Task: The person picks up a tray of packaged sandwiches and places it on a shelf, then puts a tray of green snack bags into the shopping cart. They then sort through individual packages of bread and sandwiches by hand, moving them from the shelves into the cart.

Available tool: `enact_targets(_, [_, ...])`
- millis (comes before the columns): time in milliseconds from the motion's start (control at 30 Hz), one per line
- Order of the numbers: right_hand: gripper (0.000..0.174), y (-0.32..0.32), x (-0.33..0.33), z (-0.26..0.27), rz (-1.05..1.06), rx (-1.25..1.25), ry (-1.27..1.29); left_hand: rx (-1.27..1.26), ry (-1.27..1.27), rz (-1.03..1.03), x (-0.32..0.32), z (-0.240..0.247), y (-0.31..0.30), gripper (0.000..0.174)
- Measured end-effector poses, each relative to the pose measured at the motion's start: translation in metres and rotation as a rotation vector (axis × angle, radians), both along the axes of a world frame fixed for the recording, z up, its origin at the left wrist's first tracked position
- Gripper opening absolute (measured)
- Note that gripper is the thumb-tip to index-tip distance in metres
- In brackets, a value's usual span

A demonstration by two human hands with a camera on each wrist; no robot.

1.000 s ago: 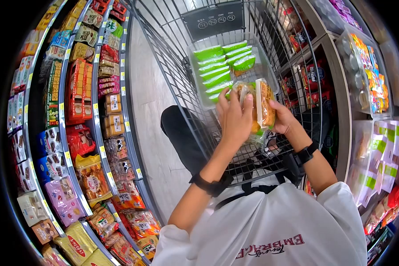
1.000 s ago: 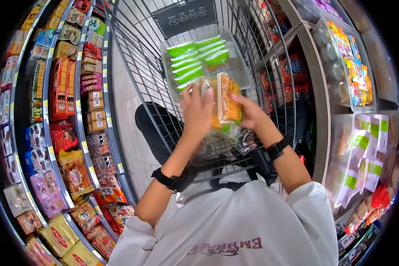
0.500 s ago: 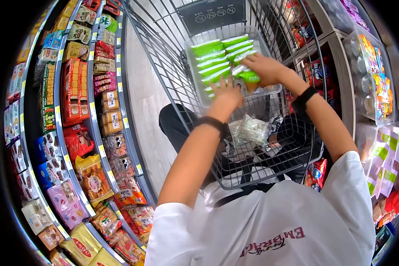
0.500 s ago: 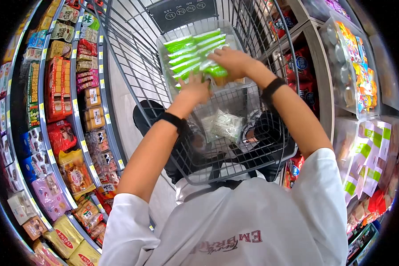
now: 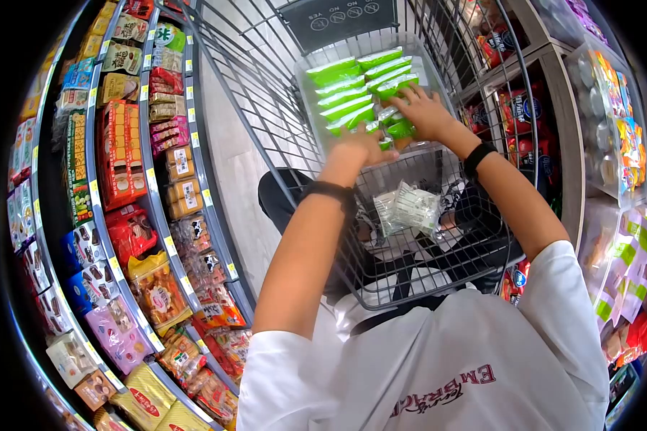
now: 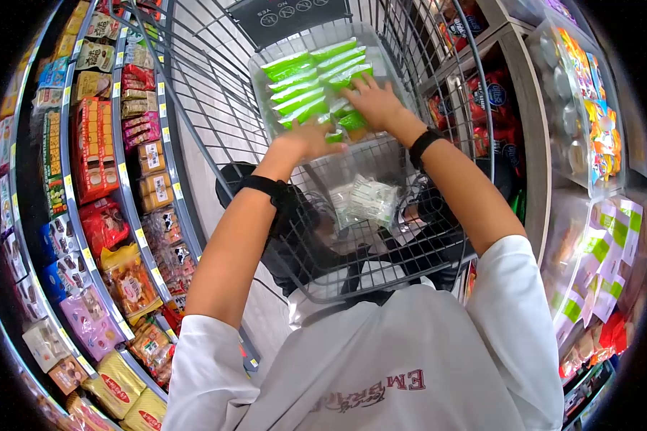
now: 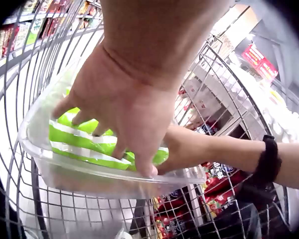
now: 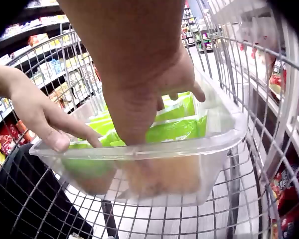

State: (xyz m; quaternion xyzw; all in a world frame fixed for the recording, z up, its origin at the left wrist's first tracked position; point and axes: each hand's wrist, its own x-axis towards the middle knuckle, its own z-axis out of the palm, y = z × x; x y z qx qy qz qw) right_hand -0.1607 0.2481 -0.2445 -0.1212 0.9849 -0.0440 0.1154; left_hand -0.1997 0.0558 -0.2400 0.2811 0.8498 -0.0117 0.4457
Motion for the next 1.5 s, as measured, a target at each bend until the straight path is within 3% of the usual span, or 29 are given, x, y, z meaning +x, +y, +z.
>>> enact_targets(167, [0.078,0.005,0.007,-0.029,-0.136,0.002,0.187,0.11,0.137,0.119,0.002,0.034,0.016,0.089])
enact_targets(233, [0.078,0.002,0.007,-0.03,-0.168,-0.091,0.108,0.336,0.162,0.336,0.001,0.022,0.025,0.086])
enact_targets(300, [0.08,0.009,0.008,-0.033,-0.157,-0.227,0.124,0.287,0.096,0.319,-0.006,0.016,0.036,0.085])
enact_targets(367, [0.082,0.018,0.007,-0.03,-0.2,-0.303,-0.042,0.236,0.031,0.301,-0.01,0.006,0.047,0.084])
enact_targets(467, [0.076,0.021,0.019,-0.038,-0.246,-0.267,0.066,0.461,0.071,0.253,-0.012,-0.016,0.058,0.075])
enact_targets(600, [0.076,0.017,0.027,-0.039,-0.199,-0.197,0.119,0.538,0.039,0.158,-0.015,-0.047,0.061,0.069])
enact_targets(667, [0.073,0.012,0.024,-0.031,-0.191,-0.136,0.084,0.788,0.293,0.168,-0.007,-0.058,0.052,0.062])
enact_targets(700, [0.071,0.009,0.023,-0.033,-0.184,-0.07,0.045,0.783,0.295,0.173,-0.005,-0.041,0.05,0.062])
enact_targets(767, [0.066,0.005,0.01,-0.047,-0.212,-0.111,0.044,0.367,0.107,0.195,-0.001,0.001,0.053,0.06])
enact_targets(833, [0.062,0.008,0.01,-0.051,-0.248,-0.134,0.03,0.389,-0.278,0.29,0.021,0.05,0.056,0.055])
enact_targets(967, [0.056,0.005,-0.002,-0.033,-0.266,-0.101,0.027,0.602,0.159,-0.028,0.093,0.144,-0.001,0.042])
enact_targets(1033, [0.056,0.005,-0.007,-0.025,-0.286,-0.096,0.027,0.568,0.594,-0.095,0.097,0.161,-0.028,0.037])
enact_targets(1100, [0.064,0.002,-0.022,-0.017,-0.31,-0.27,0.14,0.611,0.845,-0.094,0.073,0.162,-0.053,0.028])
enact_targets(1167, [0.068,0.001,-0.038,-0.011,-0.312,-0.139,0.172,0.57,0.853,-0.043,0.046,0.162,-0.074,0.023])
enact_targets(1200, [0.073,0.0,-0.045,-0.011,-0.326,-0.013,0.194,0.683,0.865,0.048,0.035,0.158,-0.081,0.016])
enact_targets(1300, [0.069,0.006,-0.074,-0.017,-0.364,-0.049,0.006,0.696,0.698,0.098,0.033,0.157,-0.082,0.015])
enact_targets(1333, [0.07,0.007,-0.081,-0.022,-0.372,-0.026,-0.007,0.886,0.774,0.057,0.034,0.156,-0.082,0.012])
enact_targets(1367, [0.07,0.008,-0.087,-0.025,-0.368,-0.028,-0.002,0.884,0.781,0.058,0.035,0.153,-0.087,0.012])
enact_targets(1433, [0.072,0.011,-0.098,-0.034,-0.363,0.024,-0.099,1.19,0.829,0.262,0.034,0.146,-0.094,0.013])
enact_targets(1467, [0.065,0.012,-0.096,-0.031,-0.334,-0.042,0.02,1.231,0.84,0.413,0.035,0.148,-0.093,0.016])
enact_targets(1500, [0.065,0.012,-0.094,-0.025,-0.332,-0.035,0.007,1.23,0.83,0.424,0.035,0.147,-0.094,0.016])
